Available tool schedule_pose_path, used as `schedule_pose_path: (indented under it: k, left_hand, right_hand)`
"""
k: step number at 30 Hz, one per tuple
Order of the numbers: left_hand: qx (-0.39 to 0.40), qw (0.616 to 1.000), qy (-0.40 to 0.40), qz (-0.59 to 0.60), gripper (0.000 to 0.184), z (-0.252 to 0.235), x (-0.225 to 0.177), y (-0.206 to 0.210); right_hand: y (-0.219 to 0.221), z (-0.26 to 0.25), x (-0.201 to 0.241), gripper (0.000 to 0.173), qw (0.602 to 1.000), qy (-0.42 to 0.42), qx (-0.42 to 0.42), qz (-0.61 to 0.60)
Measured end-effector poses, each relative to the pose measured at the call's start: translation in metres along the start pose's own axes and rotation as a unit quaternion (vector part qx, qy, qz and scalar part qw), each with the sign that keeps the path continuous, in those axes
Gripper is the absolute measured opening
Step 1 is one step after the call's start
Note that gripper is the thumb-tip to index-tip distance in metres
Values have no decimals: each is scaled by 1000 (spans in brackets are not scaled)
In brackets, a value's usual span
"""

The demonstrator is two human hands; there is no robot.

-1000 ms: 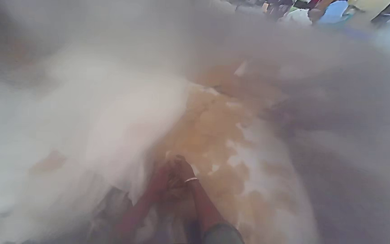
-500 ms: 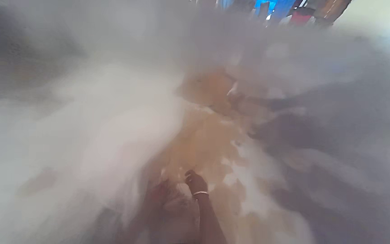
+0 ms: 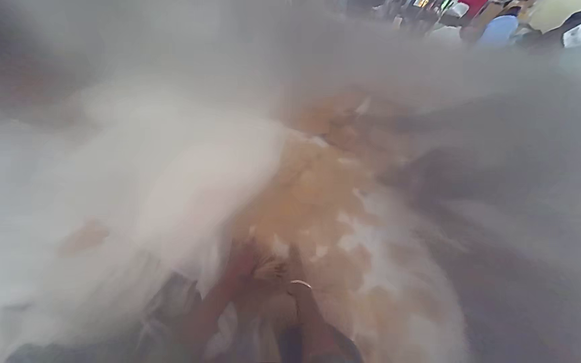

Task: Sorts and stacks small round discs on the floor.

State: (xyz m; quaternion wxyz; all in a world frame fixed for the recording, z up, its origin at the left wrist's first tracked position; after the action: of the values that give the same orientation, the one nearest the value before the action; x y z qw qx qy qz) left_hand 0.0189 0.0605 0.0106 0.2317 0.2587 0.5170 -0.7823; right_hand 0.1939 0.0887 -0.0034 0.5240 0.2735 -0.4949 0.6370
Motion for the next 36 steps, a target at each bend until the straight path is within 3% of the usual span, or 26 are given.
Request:
schedule_pose_path:
  k: [3,5,8,11,13,16,19,22,24,27,29,32,34,36]
  left_hand:
    - [13,1000,-13,-5,124,-2,1,2]
    - [10,1000,-10,5,130,-1,6,3]
    - [6,999,-46,-10,135,1,5,1]
    - [43,992,-115,-38,126,-3,-9,-2]
    - [47,989,-139,-29,108,-12,-11,-2]
    - [13,997,-78,25,80,-15,-7,-10]
    - [-26,991,-17,131,94,-7,-15,-31]
    - [-75,969,55,228,108,1,-16,-32]
    - [-63,976,57,199,103,0,-4,-20]
    - [-47,984,94,142,86,0,25,4]
    - [-57,983,111,134,90,2,32,7]
    - [-33,991,90,95,106,7,27,6]
    - [-12,996,50,78,112,11,22,4]
    - [-5,997,21,72,114,13,20,5]
  right_hand:
    - [51,12,14,52,984,-55,160,64]
    - [60,21,19,55,984,-45,169,17]
    - [49,36,33,62,977,34,164,-129]
    - [38,33,35,64,973,50,183,-133]
    - [40,26,31,59,981,2,180,-69]
    - [43,16,26,43,986,-102,122,43]
    - [23,27,47,58,963,-223,41,144]
    - [5,37,65,78,912,-382,-47,143]
    - [16,36,52,75,917,-340,33,205]
    - [43,38,28,89,918,-153,196,308]
    - [48,42,30,91,915,-112,224,316]
    - [46,39,34,66,928,-93,257,253]
    - [29,38,49,57,960,-117,219,131]
    - [6,41,68,66,967,-223,84,91]
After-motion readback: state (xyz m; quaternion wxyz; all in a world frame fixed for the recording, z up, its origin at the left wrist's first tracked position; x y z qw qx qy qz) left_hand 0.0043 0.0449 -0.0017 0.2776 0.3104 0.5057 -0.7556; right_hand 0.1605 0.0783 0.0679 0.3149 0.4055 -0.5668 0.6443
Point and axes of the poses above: each hand's wrist, its own z-axis away from the middle knuckle, its own y-axis out of the palm, x = y × z, the point moved 5 cm from there along -z, towards the middle knuckle, and after that the axes turned 3 degrees about -y, right-handed, at the moved point
